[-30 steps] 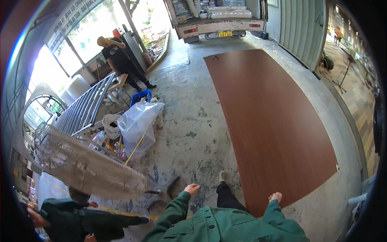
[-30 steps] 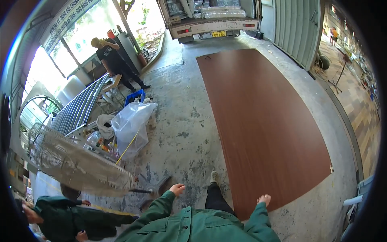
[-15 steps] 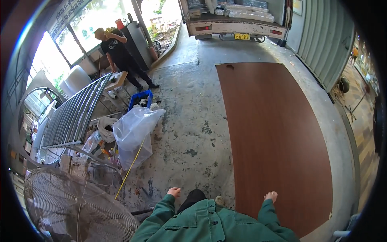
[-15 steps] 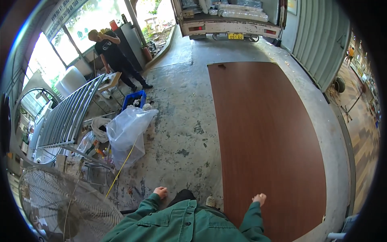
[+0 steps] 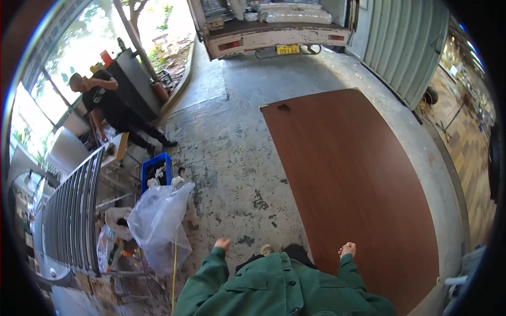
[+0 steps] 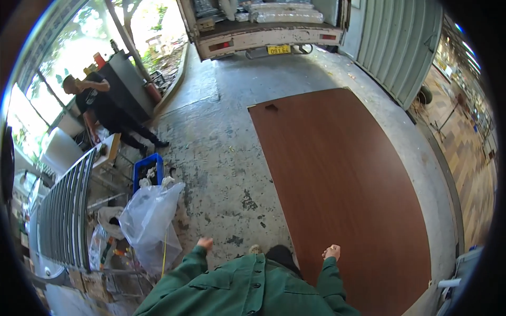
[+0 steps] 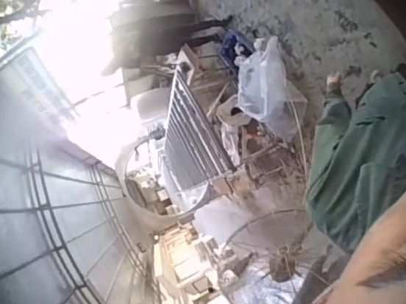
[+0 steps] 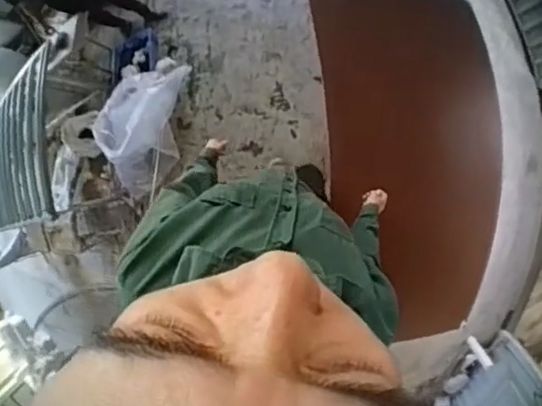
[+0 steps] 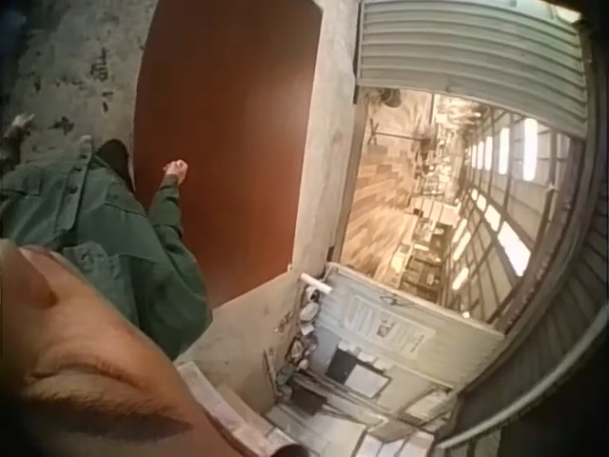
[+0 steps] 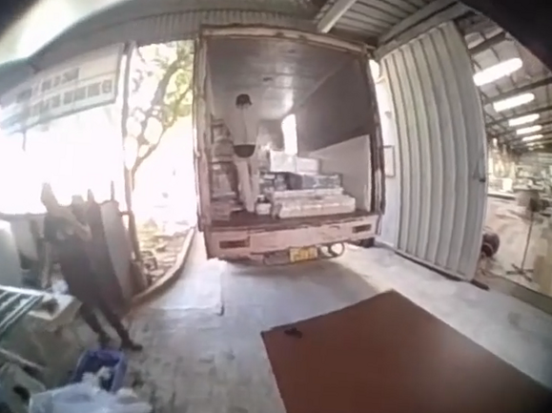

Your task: Cleaning a wooden table top with a damp cloth and water, then applying corner protectors using tape.

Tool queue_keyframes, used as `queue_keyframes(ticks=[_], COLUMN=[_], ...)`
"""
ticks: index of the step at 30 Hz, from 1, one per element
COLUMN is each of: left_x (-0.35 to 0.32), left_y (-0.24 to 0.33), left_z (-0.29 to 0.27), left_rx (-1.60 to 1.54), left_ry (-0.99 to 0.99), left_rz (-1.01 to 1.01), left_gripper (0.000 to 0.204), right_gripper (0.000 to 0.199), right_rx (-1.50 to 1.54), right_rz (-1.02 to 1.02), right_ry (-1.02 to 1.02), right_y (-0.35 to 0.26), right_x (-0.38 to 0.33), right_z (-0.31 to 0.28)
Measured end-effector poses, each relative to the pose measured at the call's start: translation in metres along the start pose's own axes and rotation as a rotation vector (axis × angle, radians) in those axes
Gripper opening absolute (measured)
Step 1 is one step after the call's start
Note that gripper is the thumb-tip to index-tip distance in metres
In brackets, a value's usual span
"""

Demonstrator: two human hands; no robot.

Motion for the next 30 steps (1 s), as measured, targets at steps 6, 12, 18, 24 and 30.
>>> queue_keyframes(ticks=[6, 12, 18, 24, 30], left_x=[0.157, 0.215, 0.332, 0.513, 0.613], left_y=[0.356, 0.578, 0.7, 0.783, 0.826], left_z=[0.001, 0.035, 0.044, 0.068, 0.103], left_rx=[0.208, 0.315, 0.641, 0.745, 1.103], left_ry=[0.131, 0.248, 0.294, 0.4, 0.228], left_rz=[0.442, 0.706, 0.917, 1.081, 0.743], left_gripper=[0.037, 0.038, 0.047, 0.055, 0.076], right_gripper=[0.011, 0.014, 0.021, 0.024, 0.012], right_rx=[0.179, 0.15, 0.385, 0.39, -0.087], right_rz=[0.114, 0.501, 0.095, 0.084, 0.435], right_ry=[0.206, 0.349, 0.368, 0.472, 0.693], right_y=[0.01, 0.027, -0.093, -0.133, -0.118], right_x=[0.016, 0.052, 0.083, 0.073, -0.019], right_z=[0.007, 0.014, 0.064, 0.092, 0.129])
Point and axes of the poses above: each hand's wrist, its own x-axis towards the middle knuckle, its own z-axis out of the palm, y = z × x, the point moved 5 cm from there along x, towards the middle knuckle, and after that the axes turned 2 degrees about -y, right-handed, at the moved point
